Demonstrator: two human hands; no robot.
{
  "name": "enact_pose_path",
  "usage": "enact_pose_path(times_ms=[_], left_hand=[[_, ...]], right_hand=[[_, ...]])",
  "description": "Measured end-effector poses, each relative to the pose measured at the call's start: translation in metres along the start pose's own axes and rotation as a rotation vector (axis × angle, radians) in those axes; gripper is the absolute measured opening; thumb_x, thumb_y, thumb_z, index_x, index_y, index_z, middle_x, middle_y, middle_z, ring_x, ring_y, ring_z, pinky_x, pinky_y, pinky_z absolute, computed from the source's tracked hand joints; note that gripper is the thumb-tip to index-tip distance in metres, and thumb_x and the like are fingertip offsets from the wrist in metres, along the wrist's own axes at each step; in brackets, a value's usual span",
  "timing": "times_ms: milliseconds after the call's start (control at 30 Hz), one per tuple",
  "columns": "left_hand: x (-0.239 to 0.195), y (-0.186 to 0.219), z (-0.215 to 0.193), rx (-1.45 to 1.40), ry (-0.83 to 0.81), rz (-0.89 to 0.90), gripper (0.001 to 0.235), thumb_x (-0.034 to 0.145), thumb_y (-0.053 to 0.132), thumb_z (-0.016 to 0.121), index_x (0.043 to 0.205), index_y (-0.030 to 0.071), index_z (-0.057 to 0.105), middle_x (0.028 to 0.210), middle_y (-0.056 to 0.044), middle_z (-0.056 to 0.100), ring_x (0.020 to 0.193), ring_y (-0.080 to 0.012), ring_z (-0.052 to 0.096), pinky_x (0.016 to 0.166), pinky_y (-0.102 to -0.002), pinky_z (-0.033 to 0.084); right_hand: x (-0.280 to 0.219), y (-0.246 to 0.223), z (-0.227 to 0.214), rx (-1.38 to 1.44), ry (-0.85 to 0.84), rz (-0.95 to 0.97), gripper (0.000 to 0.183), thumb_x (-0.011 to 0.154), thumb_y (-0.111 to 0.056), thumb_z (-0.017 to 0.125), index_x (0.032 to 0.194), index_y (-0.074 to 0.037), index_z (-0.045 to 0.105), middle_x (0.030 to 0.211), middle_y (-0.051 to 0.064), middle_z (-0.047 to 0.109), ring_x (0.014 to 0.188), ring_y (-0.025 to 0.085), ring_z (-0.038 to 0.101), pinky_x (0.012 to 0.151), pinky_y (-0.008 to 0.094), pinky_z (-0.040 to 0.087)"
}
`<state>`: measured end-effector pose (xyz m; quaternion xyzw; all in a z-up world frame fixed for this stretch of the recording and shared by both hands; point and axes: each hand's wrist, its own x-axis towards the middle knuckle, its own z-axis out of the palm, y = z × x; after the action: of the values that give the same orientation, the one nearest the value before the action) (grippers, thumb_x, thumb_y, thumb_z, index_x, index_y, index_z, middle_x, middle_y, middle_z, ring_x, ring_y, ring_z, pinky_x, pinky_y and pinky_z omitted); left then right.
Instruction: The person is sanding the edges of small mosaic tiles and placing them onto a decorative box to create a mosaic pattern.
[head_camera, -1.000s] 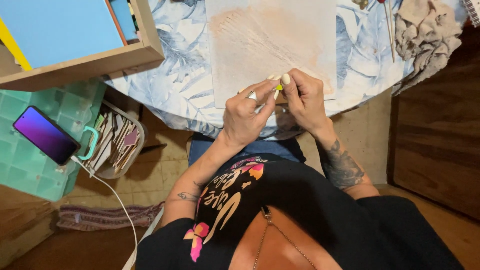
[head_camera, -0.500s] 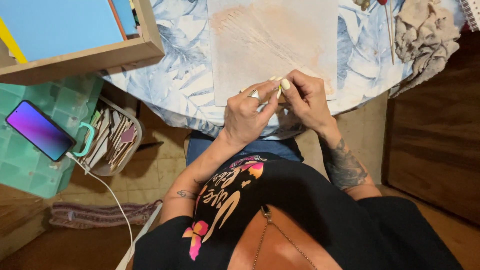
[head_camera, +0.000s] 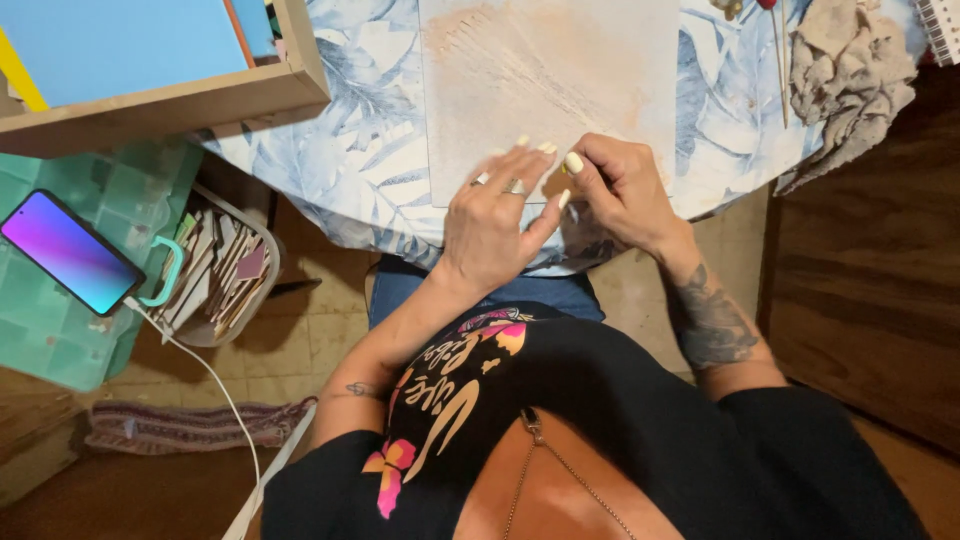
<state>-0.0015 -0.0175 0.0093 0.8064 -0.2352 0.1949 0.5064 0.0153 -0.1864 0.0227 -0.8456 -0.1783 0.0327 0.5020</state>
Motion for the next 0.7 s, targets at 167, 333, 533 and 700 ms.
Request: enact_pose_path(times_ms=[167,333,533,700], left_hand=[[-0.010,-0.009,-0.006,0.492,-0.330,0.103,0.048,0.075,0.045,0.058,0.112,0.016,0.055,0.119,-0.013,0.049,0.114,-0.0353,0.042,0.095,-0.064,0.004],[-0.009,-0.011,-0.010,0.503,-0.398,0.114,0.057,0.072,0.051,0.058,0.116,0.015,0.053,0.123,-0.014,0.046,0.116,-0.0359,0.038,0.097,-0.062,0.006],[-0.006,-0.006,-0.014,0.691,-0.530,0.099,0.070,0.066,0.066,0.054,0.120,0.023,0.050,0.129,-0.010,0.040,0.120,-0.0326,0.034,0.099,-0.057,0.012],[-0.009,-0.008,-0.013,0.678,-0.523,0.087,0.072,0.064,0.068,0.055,0.120,0.023,0.050,0.129,-0.009,0.040,0.118,-0.0327,0.037,0.098,-0.058,0.013]], right_hand=[[-0.014,0.033,-0.026,-0.968,-0.062,-0.354,0.016,0.083,-0.018,0.052,0.071,-0.009,0.049,0.062,0.005,0.043,0.061,0.023,0.052,0.051,0.030,0.041],[0.005,0.041,-0.019,-0.979,-0.068,-0.478,0.015,0.080,-0.014,0.051,0.067,-0.010,0.045,0.062,0.004,0.039,0.058,0.024,0.050,0.050,0.031,0.040],[0.123,0.032,0.033,-0.914,-0.187,-0.596,0.016,0.084,-0.007,0.046,0.069,-0.007,0.044,0.065,0.006,0.043,0.051,0.020,0.037,0.045,0.033,0.030],[0.113,0.023,0.018,-0.992,-0.296,-0.676,0.024,0.087,-0.013,0.046,0.064,-0.008,0.045,0.065,0.007,0.047,0.050,0.021,0.042,0.048,0.033,0.033]])
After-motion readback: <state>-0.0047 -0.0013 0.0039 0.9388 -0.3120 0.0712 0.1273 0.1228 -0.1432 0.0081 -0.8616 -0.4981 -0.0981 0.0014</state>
